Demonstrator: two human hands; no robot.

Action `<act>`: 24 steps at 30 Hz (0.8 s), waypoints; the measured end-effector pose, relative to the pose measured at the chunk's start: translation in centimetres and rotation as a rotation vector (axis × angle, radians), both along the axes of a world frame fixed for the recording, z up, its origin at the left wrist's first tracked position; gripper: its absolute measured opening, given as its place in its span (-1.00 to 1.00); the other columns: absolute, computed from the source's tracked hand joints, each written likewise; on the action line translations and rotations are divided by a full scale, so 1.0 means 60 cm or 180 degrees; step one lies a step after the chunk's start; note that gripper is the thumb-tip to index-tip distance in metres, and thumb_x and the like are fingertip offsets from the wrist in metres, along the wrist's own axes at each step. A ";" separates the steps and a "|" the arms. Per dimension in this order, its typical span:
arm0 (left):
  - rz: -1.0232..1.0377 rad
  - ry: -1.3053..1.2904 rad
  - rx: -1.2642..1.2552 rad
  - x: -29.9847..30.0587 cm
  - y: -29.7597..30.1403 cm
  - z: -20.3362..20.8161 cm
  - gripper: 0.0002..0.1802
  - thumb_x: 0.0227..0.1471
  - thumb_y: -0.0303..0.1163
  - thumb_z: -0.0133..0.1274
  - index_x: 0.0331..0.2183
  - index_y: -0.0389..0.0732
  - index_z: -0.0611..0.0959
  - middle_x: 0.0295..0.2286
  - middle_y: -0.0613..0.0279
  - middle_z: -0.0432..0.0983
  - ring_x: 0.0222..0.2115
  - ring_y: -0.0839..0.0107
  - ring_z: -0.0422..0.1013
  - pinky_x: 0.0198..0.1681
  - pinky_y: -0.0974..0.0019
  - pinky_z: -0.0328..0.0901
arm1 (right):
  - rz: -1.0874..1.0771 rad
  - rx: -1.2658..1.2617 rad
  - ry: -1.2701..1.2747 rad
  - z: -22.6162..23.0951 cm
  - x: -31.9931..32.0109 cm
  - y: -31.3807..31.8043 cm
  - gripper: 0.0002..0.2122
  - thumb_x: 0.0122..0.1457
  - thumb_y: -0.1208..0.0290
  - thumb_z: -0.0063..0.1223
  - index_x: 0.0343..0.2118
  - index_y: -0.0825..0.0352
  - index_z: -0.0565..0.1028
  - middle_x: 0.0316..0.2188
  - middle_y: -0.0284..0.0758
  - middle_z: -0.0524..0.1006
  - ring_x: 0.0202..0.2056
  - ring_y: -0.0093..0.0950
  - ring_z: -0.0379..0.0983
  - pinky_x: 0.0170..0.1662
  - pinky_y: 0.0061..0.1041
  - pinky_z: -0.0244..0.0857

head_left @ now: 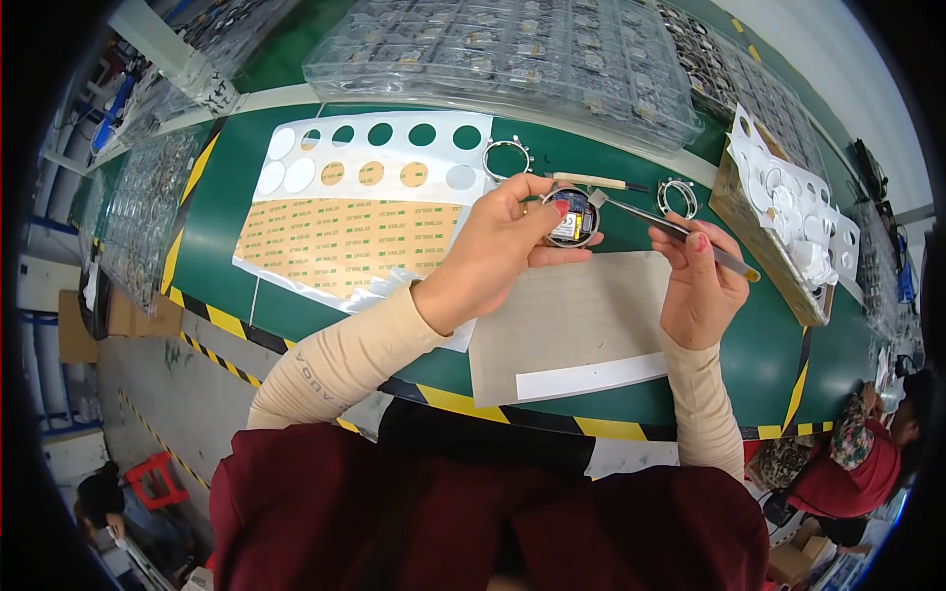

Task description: The person assembles small electronic components by placing white parts into metal rings, using tweezers to adjust wires, on a production line workbench.

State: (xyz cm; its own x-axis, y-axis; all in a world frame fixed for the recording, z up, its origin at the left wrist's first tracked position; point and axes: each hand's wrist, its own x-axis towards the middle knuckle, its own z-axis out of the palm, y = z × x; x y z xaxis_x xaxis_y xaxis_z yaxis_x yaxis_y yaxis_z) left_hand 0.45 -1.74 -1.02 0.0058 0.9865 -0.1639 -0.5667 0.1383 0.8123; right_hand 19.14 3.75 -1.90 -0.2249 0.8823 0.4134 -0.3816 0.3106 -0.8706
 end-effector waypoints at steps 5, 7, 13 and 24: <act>0.0025 -0.0263 -0.0317 -0.005 0.000 0.005 -0.77 0.05 -0.50 -0.24 -0.20 -0.32 0.32 -0.21 0.00 0.38 -0.21 0.16 0.40 -0.24 0.30 0.41 | -0.0078 0.0042 -0.0023 0.000 -0.001 0.000 -0.82 0.12 0.53 -0.11 -0.24 0.49 0.36 -0.31 0.00 0.45 -0.36 -0.19 0.46 -0.26 -0.37 0.40; -0.0026 -0.0411 -0.0350 -0.004 -0.002 0.005 -0.75 0.04 -0.51 -0.25 -0.18 -0.32 0.32 -0.19 0.00 0.36 -0.19 0.16 0.39 -0.23 0.28 0.40 | -0.0167 0.0217 -0.0196 -0.001 0.000 -0.003 -0.82 0.11 0.54 -0.12 -0.24 0.50 0.36 -0.31 0.01 0.45 -0.36 -0.18 0.46 -0.26 -0.35 0.40; -0.0186 -0.0581 -0.0374 -0.004 -0.003 0.007 -0.70 0.02 -0.53 -0.22 -0.14 -0.32 0.30 -0.22 0.06 0.37 -0.18 0.19 0.37 -0.19 0.25 0.38 | -0.0141 0.0495 -0.0264 0.000 -0.002 -0.007 -0.83 0.11 0.54 -0.11 -0.24 0.50 0.36 -0.31 0.01 0.44 -0.35 -0.16 0.46 -0.27 -0.28 0.39; -0.0073 -0.0280 -0.0385 0.002 -0.008 0.008 -0.72 0.03 -0.51 -0.20 -0.15 -0.27 0.31 -0.24 0.03 0.38 -0.19 0.12 0.38 -0.21 0.25 0.39 | -0.0099 0.0761 -0.0445 -0.005 -0.009 -0.016 -0.85 0.08 0.59 -0.09 -0.29 0.50 0.42 -0.35 -0.05 0.44 -0.37 -0.20 0.46 -0.29 -0.29 0.42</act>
State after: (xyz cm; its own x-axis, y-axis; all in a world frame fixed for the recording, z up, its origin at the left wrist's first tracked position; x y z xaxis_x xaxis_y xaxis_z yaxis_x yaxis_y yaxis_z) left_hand 0.54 -2.22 -0.54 0.0478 0.9589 -0.2796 -0.6306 0.2460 0.7361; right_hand 18.62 2.76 -2.21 -0.2687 0.7707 0.5777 -0.2501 0.5234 -0.8146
